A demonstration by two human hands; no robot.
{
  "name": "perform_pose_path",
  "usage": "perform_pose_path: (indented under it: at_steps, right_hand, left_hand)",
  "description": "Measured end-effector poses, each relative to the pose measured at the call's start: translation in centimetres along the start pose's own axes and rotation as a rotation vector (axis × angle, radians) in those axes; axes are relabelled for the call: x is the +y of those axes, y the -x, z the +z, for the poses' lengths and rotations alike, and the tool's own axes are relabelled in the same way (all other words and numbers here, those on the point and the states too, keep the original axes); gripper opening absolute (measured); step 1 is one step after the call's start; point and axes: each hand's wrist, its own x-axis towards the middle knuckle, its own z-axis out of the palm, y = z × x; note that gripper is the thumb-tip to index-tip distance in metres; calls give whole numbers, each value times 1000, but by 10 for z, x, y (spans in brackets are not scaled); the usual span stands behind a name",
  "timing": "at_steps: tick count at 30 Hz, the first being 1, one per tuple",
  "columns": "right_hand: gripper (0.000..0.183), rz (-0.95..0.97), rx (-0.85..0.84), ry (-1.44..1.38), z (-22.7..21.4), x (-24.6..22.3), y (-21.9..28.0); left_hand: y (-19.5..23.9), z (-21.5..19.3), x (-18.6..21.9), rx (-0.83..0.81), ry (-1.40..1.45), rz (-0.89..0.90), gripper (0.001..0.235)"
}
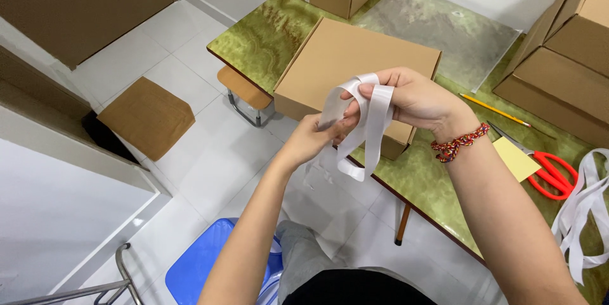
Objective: Unpacking a garment from a cardboard box and hanging it on a clothing rack
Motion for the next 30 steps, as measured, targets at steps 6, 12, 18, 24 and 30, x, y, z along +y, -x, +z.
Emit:
perform_pose_path:
  at_steps: [6, 12, 18, 24, 30]
  right_hand:
    - [26, -22, 0, -36, -2, -6, 3]
    - [28, -40, -24, -43, -8, -3, 2]
    - [28, -27, -82, -12, -11, -3, 6]
    - [30, -33, -115, -26, -15, -1, 14]
    - [30, -7, -129, -104, -7, -2, 19]
  left_hand:
    - [-1, -5, -12, -55, 106, 55, 25]
    - [-2, -2, -18, -58, 125, 78, 21]
    - [-9, -7, -32, -81, 58, 126, 28]
    - [7, -7, 2, -7, 95, 152, 26]
    - [-31, 4, -39, -28, 151, 227, 34]
